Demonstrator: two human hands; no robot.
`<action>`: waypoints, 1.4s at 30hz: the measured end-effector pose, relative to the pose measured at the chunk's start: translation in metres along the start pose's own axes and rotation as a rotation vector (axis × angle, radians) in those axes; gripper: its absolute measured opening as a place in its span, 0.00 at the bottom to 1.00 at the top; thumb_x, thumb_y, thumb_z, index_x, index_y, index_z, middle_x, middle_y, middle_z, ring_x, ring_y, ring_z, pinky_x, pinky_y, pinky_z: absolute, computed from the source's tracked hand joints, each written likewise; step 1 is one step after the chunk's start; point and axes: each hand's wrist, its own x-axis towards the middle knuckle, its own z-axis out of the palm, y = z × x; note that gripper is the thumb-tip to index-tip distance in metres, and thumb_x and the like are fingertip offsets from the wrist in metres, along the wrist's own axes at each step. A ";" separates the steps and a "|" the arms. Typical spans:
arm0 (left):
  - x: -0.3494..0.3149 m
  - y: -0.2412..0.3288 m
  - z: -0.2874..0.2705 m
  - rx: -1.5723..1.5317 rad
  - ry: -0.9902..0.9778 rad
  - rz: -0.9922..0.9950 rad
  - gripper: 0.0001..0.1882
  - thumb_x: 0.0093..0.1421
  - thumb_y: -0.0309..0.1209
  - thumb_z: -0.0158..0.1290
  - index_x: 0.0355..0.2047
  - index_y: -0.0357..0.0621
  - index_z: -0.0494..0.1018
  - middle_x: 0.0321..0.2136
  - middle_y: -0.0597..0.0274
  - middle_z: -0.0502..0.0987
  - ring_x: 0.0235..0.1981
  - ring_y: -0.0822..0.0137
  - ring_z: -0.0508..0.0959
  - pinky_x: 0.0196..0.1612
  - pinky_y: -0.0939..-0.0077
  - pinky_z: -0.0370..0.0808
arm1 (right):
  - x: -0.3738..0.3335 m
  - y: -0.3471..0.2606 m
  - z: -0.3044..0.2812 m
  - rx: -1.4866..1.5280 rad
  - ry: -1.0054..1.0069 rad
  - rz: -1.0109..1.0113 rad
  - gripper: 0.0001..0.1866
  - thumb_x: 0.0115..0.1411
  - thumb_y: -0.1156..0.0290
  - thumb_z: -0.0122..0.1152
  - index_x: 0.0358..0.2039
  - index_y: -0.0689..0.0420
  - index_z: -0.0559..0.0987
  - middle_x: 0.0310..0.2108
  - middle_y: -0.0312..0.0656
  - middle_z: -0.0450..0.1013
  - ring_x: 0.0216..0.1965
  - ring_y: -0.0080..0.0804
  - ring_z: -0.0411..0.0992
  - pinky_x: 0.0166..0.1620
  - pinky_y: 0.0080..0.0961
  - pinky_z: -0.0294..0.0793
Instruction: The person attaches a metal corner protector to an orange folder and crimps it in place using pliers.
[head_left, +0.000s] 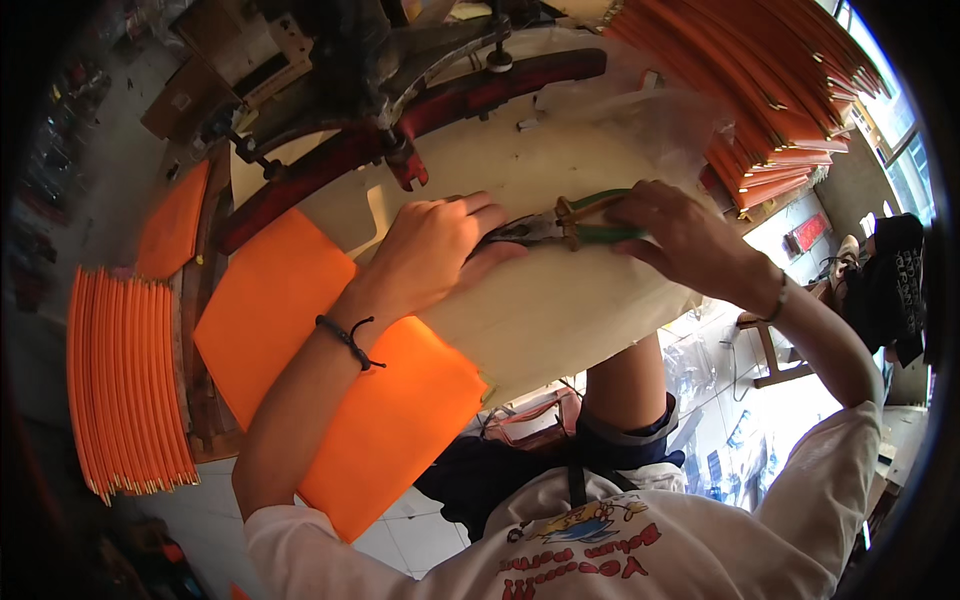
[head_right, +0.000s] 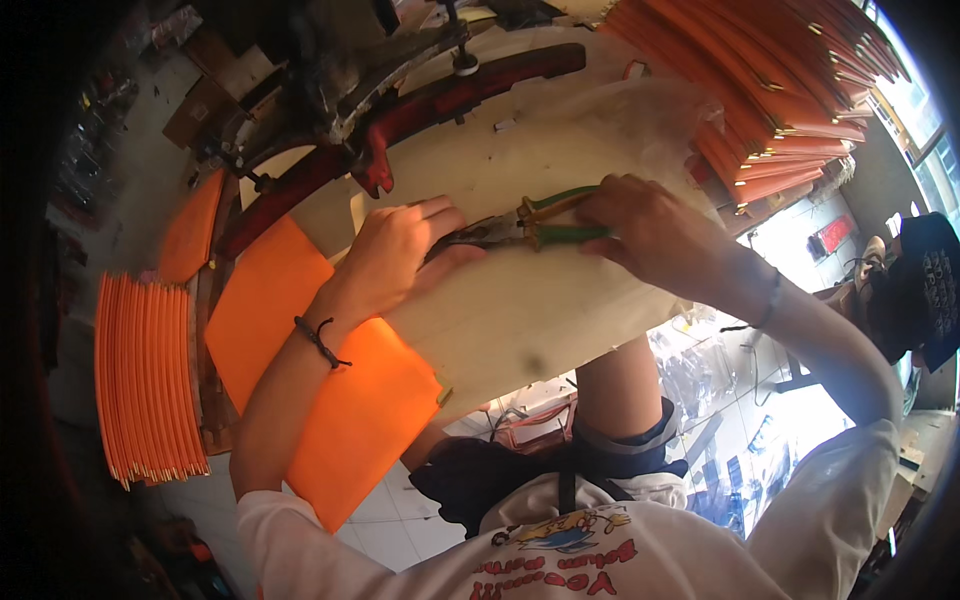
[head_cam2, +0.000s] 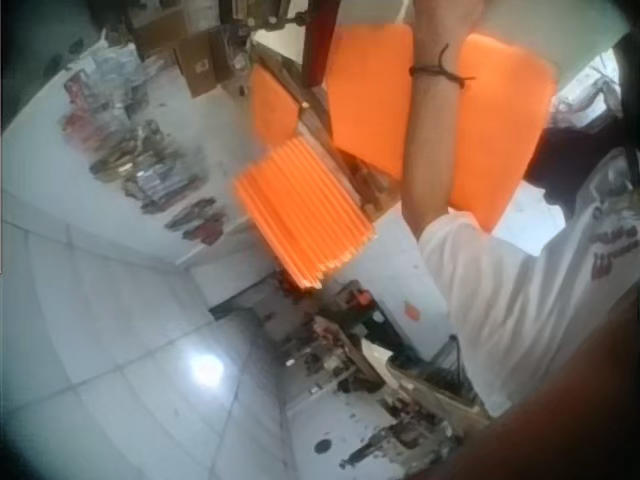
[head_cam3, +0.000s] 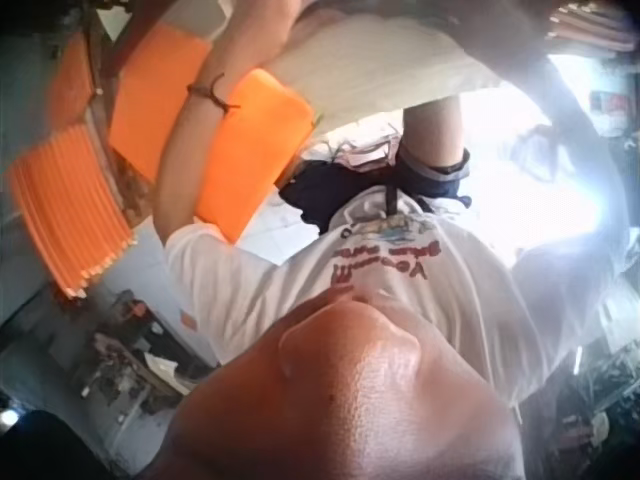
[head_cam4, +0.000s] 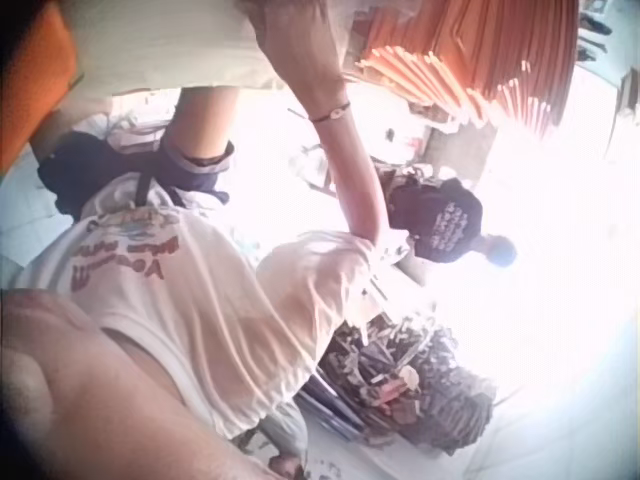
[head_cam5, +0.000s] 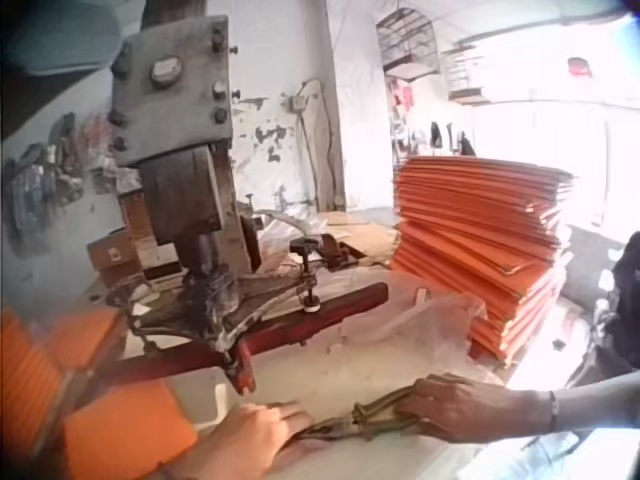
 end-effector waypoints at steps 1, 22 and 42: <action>0.001 -0.003 0.002 -0.058 0.093 0.007 0.21 0.58 0.47 0.59 0.39 0.40 0.76 0.32 0.56 0.77 0.36 0.64 0.81 0.35 0.66 0.77 | 0.001 0.004 0.007 -0.003 0.114 -0.106 0.19 0.61 0.69 0.58 0.51 0.62 0.69 0.41 0.51 0.69 0.43 0.47 0.71 0.48 0.39 0.71; -0.007 0.018 -0.005 -1.341 -0.108 -0.197 0.25 0.69 0.40 0.47 0.59 0.37 0.60 0.50 0.62 0.70 0.54 0.72 0.69 0.60 0.75 0.63 | 0.044 -0.078 0.036 1.692 0.125 0.087 0.16 0.67 0.59 0.55 0.40 0.60 0.70 0.22 0.28 0.62 0.21 0.12 0.60 0.23 0.14 0.59; -0.003 -0.005 -0.001 -1.020 0.130 -0.127 0.39 0.51 0.57 0.63 0.51 0.39 0.67 0.39 0.63 0.73 0.44 0.70 0.74 0.50 0.71 0.72 | 0.021 -0.047 -0.024 0.389 0.488 0.079 0.13 0.57 0.69 0.64 0.38 0.60 0.73 0.43 0.47 0.72 0.46 0.44 0.71 0.51 0.37 0.66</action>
